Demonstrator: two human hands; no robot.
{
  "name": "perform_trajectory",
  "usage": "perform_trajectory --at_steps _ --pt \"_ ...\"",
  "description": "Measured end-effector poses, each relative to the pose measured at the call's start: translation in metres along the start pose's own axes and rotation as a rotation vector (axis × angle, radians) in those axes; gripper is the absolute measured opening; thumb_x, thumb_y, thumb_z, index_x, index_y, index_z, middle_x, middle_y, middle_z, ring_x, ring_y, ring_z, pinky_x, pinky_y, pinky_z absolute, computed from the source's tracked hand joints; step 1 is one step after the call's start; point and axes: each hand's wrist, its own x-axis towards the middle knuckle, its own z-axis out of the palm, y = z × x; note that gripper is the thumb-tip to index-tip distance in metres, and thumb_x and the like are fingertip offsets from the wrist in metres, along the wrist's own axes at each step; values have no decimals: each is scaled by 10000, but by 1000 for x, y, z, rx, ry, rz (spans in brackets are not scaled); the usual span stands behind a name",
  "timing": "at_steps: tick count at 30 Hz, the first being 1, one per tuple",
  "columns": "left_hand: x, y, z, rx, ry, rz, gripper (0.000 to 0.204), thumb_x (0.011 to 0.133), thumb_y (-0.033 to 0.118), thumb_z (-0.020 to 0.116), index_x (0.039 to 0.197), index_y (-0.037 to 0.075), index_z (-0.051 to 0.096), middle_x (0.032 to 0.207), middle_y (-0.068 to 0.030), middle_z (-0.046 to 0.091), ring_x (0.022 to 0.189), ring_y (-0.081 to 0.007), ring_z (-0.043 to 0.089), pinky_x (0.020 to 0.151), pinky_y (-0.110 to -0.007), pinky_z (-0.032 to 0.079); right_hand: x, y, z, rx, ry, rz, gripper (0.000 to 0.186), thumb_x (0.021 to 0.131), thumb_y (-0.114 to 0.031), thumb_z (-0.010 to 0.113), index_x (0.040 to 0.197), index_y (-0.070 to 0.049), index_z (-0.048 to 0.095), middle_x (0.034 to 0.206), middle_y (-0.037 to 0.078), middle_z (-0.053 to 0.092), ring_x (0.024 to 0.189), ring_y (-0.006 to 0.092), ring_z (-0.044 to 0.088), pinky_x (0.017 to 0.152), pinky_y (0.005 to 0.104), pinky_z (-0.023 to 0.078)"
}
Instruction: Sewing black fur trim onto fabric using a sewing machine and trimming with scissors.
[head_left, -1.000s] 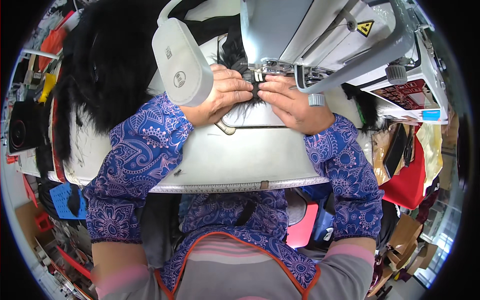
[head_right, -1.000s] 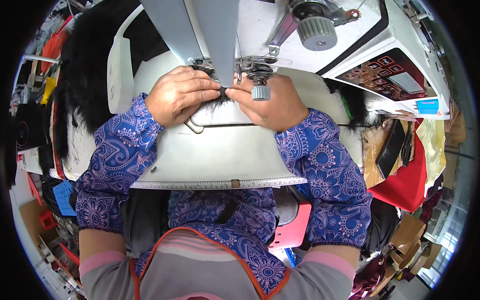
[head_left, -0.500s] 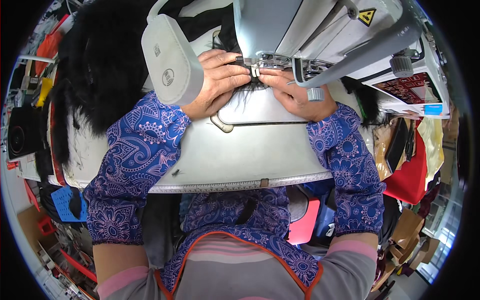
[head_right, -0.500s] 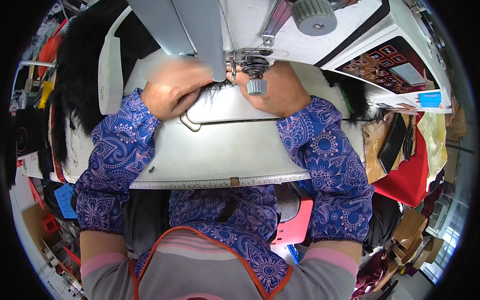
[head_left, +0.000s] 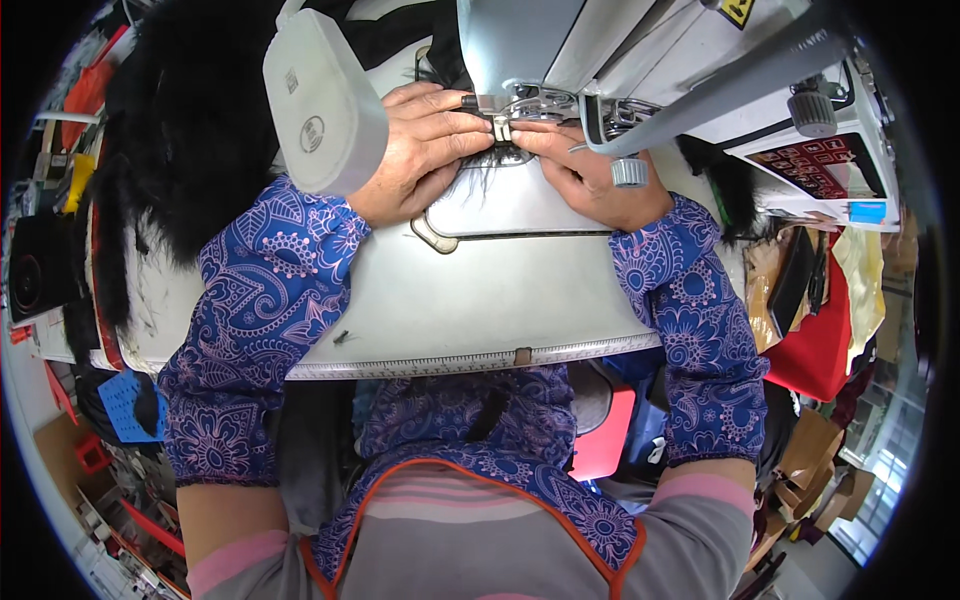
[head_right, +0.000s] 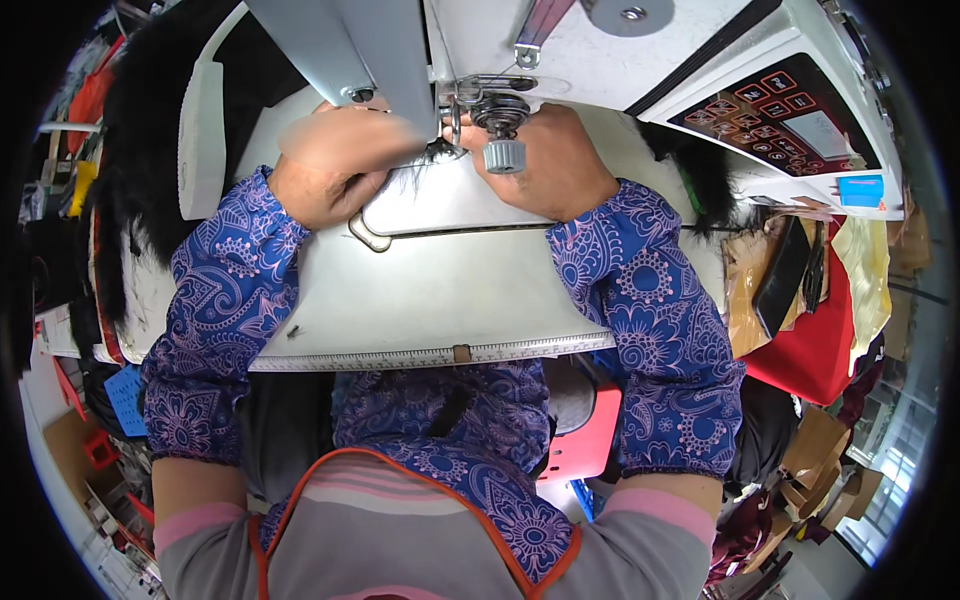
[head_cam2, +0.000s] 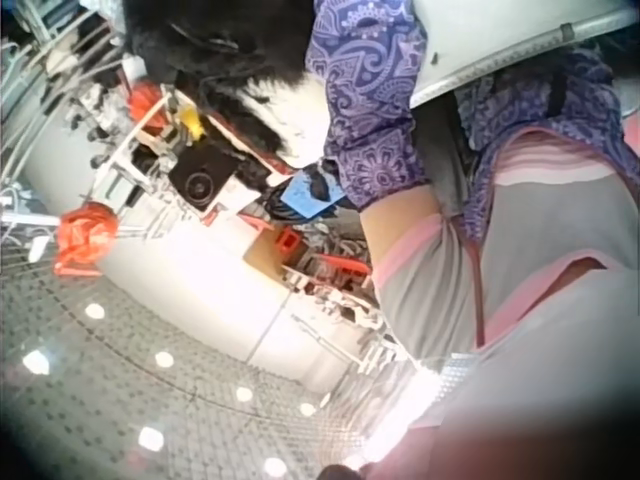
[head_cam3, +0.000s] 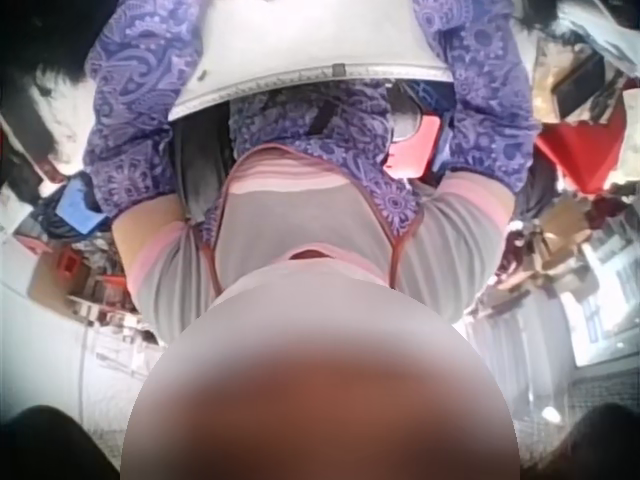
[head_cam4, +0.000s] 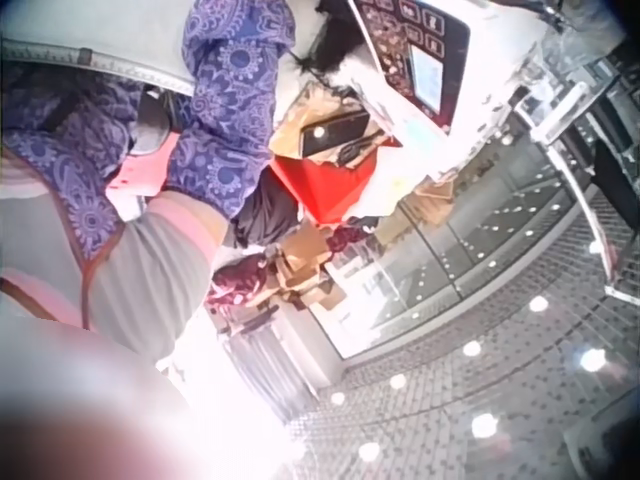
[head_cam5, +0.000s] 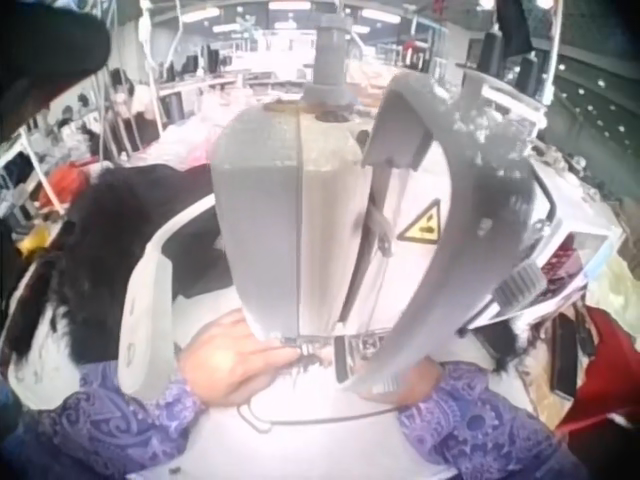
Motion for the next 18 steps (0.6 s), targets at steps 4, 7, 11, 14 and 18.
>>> perform_trajectory --at_steps 4,7,11,14,18 --pt "-1 -2 0 -15 -19 -2 304 805 112 629 1109 123 640 1154 -39 626 1168 -233 535 1037 -424 385 1 -3 1 24 -9 31 284 777 -7 630 1022 -141 678 1046 48 681 955 201 658 806 303 536" --pt "-1 -2 3 -35 -18 0 300 806 109 626 1105 124 637 1157 -39 623 1169 -232 533 1040 -425 381 -3 2 3 28 -46 83 279 785 -10 618 1025 -139 676 1065 53 675 970 203 652 821 301 529" --pt "0 -2 2 -63 1 10 282 798 94 624 1080 104 636 1120 -46 632 1142 -233 548 1029 -432 387 -2 1 3 23 -93 107 280 794 -11 601 1037 -133 668 1083 54 667 994 207 641 849 306 517" --pt "2 -5 4 -105 49 46 271 790 84 626 1061 85 636 1092 -53 635 1107 -234 563 1012 -434 397 1 0 3 1 -139 150 287 805 -12 587 1062 -121 654 1078 69 664 988 221 638 854 317 510" --pt "4 -6 3 -121 69 95 333 743 23 623 1070 81 640 1121 -68 635 1025 -241 606 846 -377 464 -1 5 4 23 -123 74 299 815 -17 576 1093 -113 634 1041 94 664 943 242 641 826 331 512"
